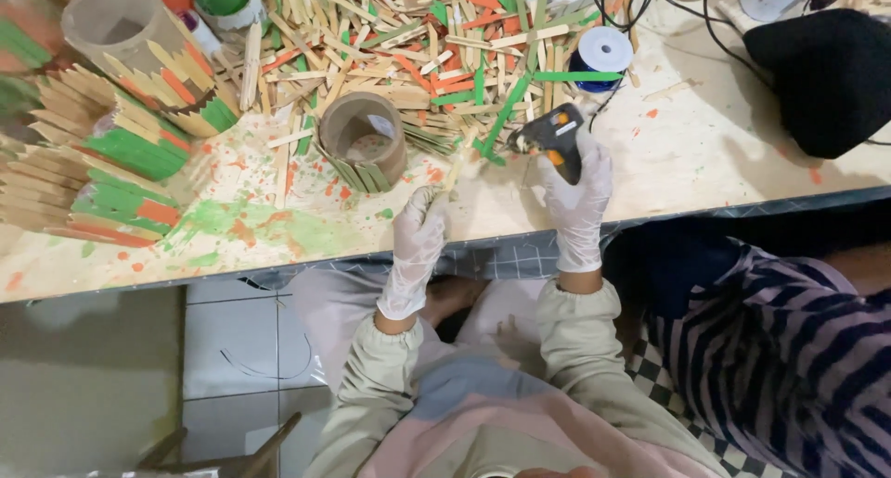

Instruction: The person is using a hot glue gun to attach popsicle sticks to a cylindrical container to create a decorative holder.

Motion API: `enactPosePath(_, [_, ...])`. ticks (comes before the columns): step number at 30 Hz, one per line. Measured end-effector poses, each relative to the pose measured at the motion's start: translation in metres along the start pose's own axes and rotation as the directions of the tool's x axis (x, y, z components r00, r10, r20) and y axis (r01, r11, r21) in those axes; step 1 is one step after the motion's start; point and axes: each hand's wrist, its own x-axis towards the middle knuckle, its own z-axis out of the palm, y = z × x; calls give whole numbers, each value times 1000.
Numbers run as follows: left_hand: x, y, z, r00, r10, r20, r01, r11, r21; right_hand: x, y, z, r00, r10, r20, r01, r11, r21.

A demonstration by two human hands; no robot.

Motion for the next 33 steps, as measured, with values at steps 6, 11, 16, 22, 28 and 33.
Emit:
enactPosePath(6, [-41, 47, -7, 950, 62, -306, -130, 970, -206, 16, -24, -3, 915, -323, 243, 343, 939, -40])
enactPosePath(11, [-60, -11, -1, 947, -120, -297, -16, 909, -416, -16, -87, -14, 904, -408, 127, 375, 901, 220])
enactPosePath(16, [-66, -18, -5, 953, -255, -166, 132, 839, -528, -38, -126, -15, 633, -752, 182, 705, 657, 266])
enactPosePath(22, [-67, -2, -13, 961, -272, -52, 227, 882, -413, 16, -172, -48, 512, -770, 381, 479, 624, 617])
enactPosePath(28, [12, 34, -82, 303, 949, 84, -576, 113, 809, -12, -120, -13, 905, -407, -127, 404, 724, 560])
enactPosePath(33, [59, 18, -94, 317, 944, 94, -545, 100, 832, -11, -106, 1, 926, -357, -125, 335, 619, 711])
